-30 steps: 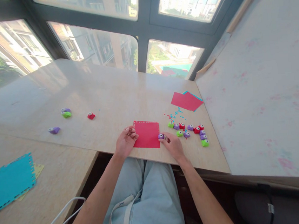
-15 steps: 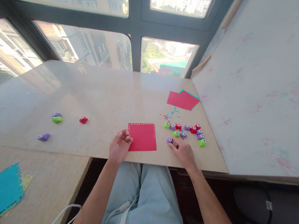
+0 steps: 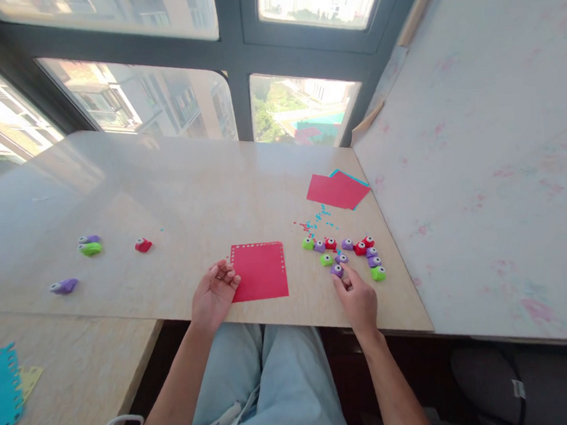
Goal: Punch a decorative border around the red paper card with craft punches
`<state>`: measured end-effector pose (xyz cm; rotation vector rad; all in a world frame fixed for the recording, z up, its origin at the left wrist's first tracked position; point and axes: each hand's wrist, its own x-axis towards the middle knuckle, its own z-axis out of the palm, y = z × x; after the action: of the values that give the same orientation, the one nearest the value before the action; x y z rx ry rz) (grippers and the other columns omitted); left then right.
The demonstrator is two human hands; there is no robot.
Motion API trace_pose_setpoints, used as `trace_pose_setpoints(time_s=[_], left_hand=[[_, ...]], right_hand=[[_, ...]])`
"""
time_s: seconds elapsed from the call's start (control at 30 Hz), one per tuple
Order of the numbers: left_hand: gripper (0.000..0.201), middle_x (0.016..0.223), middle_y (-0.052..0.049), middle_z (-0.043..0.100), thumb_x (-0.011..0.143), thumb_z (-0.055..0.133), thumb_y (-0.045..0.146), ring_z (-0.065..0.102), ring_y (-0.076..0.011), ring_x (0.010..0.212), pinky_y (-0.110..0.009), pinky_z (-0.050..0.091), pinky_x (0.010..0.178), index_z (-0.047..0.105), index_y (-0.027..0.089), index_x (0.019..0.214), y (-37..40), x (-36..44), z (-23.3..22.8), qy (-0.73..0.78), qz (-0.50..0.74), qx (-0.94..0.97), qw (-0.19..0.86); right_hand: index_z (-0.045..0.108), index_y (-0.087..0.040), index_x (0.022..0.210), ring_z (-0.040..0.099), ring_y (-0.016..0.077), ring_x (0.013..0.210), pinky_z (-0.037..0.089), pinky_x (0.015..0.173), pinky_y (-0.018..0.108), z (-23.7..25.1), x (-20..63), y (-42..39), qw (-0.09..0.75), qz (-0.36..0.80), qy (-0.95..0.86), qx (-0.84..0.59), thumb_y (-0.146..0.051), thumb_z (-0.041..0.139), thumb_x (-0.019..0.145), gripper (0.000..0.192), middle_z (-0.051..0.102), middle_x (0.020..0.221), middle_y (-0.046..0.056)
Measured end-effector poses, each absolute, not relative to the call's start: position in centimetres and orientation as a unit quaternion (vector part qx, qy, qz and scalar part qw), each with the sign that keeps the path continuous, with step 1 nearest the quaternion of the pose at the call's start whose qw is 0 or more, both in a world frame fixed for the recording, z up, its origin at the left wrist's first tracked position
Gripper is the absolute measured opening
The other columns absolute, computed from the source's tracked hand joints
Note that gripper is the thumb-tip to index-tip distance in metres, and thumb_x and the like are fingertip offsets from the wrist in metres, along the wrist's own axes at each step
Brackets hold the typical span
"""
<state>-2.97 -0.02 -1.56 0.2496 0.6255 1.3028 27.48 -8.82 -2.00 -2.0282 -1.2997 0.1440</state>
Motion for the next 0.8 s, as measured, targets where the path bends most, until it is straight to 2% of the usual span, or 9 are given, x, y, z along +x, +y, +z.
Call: trace_pose_setpoints(time_s=[0.27,0.47,0.57,0.8], left_hand=[[0.015,0.087,-0.004,0.070,0.078,0.073,0.024,0.066,-0.0131,0.077,-0.026,0.057,0.072,0.071,0.016,0.090,0.1,-3.4,-1.6,0.307,0.596,0.109,0.734],[0.012,0.085,-0.004,0.070,0.077,0.071,0.021,0.065,-0.0134,0.075,-0.027,0.057,0.070,0.071,0.016,0.089,0.1,-3.4,-1.3,0.307,0.592,0.084,0.740],[0.012,0.084,-0.004,0.069,0.077,0.070,0.020,0.064,-0.0134,0.074,-0.027,0.057,0.069,0.072,0.016,0.089,0.0,-3.3,-1.1,0.305,0.598,0.076,0.737],[0.012,0.082,-0.003,0.068,0.077,0.071,0.020,0.063,-0.0126,0.072,-0.027,0.056,0.068,0.072,0.016,0.088,-0.1,-3.4,-1.2,0.288,0.599,0.073,0.744]], right_hand=[[0.068,-0.015,0.114,0.048,0.0169,0.052,0.043,0.058,0.031,-1.7,26.9,-9.1,0.415,0.098,-0.475,-0.770,-0.050,0.057,0.085,0.047,0.052,0.058,-0.002],[0.059,-0.021,0.085,0.051,0.0164,0.052,0.044,0.055,0.029,-1.6,27.0,-9.4,0.471,0.118,-0.431,-0.761,-0.045,0.058,0.083,0.025,0.057,0.060,-0.001],[0.056,-0.023,0.078,0.052,0.0165,0.052,0.043,0.054,0.029,-1.7,27.0,-9.6,0.460,0.112,-0.439,-0.764,-0.040,0.056,0.081,0.018,0.057,0.059,-0.001],[0.054,-0.024,0.076,0.054,0.0179,0.052,0.043,0.057,0.030,-1.9,24.5,-10.0,0.402,0.117,-0.486,-0.767,-0.037,0.052,0.081,0.014,0.057,0.058,-0.001]])
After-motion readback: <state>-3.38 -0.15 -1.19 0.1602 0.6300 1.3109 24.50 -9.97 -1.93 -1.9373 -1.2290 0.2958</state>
